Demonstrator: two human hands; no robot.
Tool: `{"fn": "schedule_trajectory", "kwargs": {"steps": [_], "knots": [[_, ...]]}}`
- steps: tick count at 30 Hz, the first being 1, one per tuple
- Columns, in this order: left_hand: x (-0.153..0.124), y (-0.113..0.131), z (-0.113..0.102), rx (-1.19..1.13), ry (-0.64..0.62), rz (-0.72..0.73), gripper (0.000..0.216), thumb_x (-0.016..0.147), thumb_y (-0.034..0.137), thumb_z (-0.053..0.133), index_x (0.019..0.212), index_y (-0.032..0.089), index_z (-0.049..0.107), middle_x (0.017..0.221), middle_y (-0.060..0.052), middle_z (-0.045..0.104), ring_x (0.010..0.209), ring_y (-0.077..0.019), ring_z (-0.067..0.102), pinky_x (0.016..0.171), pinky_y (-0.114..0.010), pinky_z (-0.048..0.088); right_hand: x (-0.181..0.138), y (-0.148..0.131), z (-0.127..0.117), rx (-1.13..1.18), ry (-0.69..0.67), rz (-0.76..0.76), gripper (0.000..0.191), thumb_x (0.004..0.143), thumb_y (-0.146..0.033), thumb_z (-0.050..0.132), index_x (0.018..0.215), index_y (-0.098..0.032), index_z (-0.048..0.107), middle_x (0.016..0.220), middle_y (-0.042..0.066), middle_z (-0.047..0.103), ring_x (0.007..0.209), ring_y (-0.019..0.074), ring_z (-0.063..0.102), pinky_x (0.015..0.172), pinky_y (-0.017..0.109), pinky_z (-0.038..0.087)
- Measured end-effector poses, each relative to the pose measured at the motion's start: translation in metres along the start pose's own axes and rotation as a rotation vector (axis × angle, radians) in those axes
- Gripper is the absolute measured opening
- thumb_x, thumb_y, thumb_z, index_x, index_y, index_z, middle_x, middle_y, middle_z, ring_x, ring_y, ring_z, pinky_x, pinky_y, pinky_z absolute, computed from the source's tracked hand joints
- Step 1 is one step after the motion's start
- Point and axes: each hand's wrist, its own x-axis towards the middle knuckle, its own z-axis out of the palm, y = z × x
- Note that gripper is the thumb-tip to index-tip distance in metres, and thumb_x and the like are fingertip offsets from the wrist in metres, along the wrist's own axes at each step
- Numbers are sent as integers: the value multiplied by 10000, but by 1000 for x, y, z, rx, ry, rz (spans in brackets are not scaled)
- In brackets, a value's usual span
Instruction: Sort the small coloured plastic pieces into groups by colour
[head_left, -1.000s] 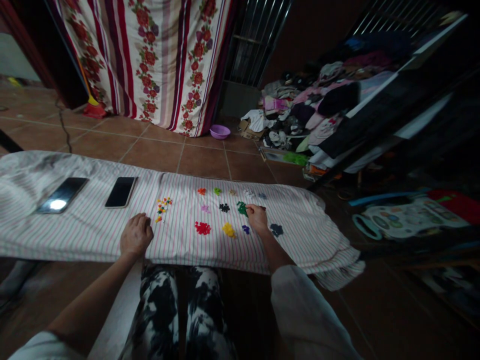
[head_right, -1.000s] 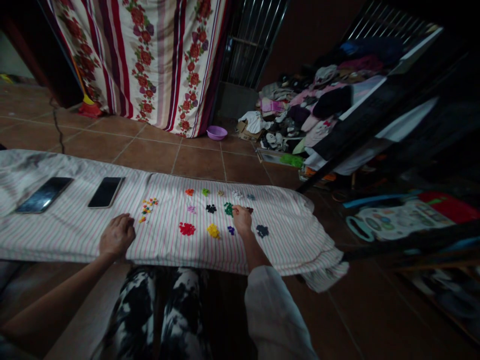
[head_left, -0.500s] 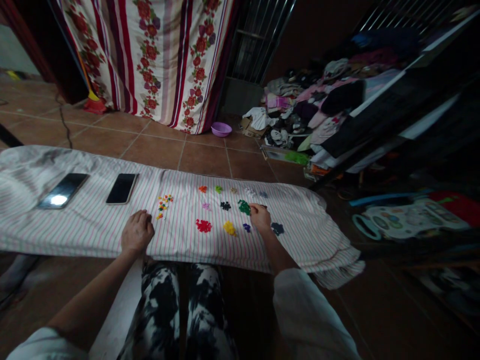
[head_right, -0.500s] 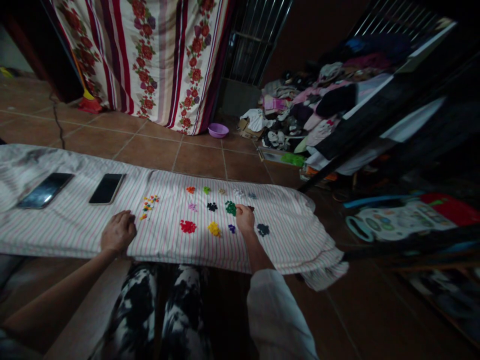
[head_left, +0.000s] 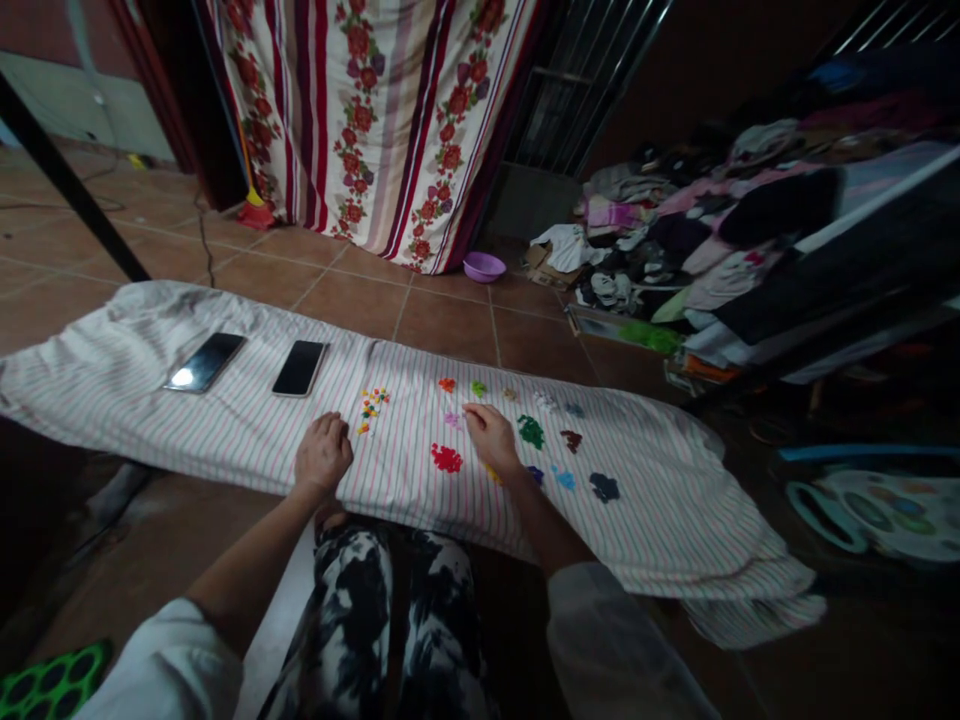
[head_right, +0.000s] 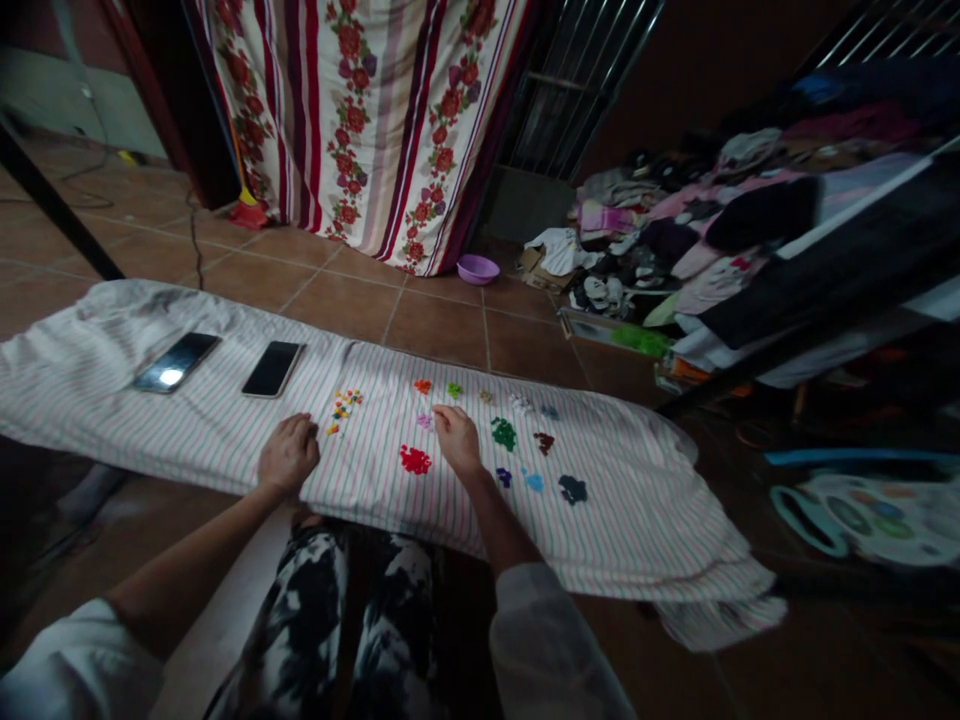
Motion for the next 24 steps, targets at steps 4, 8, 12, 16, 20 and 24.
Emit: {"fn": "schedule_trajectory", "kwargs": {"steps": [4,8,12,16,20,24], "knots": [[-1,0,1,-3,-2,-6,197,779,125,456,925,159,583,1095,-140,630,1091,-259,542,995,-396,441,3,-35,44,55,-169,-101,248,871,-207,473,967,-224,701,921,49,671,872,170,619,821,302,482],[-1,0,1,-6,-2,-9,205,790,120,448,937,158,585,1101,-143,628,1109,-259,538,1000,-406,438,5,-61,86,40,-339,-178,258,897,-174,473,1030,-201,691,961,66,639,897,169,608,838,294,479],[-1,1,1,-30,-27,-32,208,791,119,448,939,169,586,1115,-140,624,1118,-261,538,987,-421,446,10,-80,114,-22,-467,-215,304,899,-135,462,1110,-209,667,1028,76,606,965,174,588,878,296,466],[0,2,0,-72,-44,-54,213,802,124,440,942,167,594,1116,-143,626,1121,-260,538,989,-436,442,19,-89,125,-66,-534,-229,321,901,-113,452,1129,-216,654,1065,80,584,1036,183,558,907,295,443],[1,3,-2,-80,-52,-60,204,807,135,440,931,162,599,1114,-146,626,1130,-261,533,1005,-432,433,24,-95,129,-105,-543,-186,290,902,-134,459,1093,-230,655,1051,73,576,990,190,555,858,296,445],[1,3,-2,-92,-58,-63,213,798,126,437,930,170,598,1110,-140,626,1135,-264,531,1001,-439,430,26,-97,135,-133,-517,-142,248,886,-157,481,1044,-248,650,1023,51,568,911,180,551,793,282,439]]}}
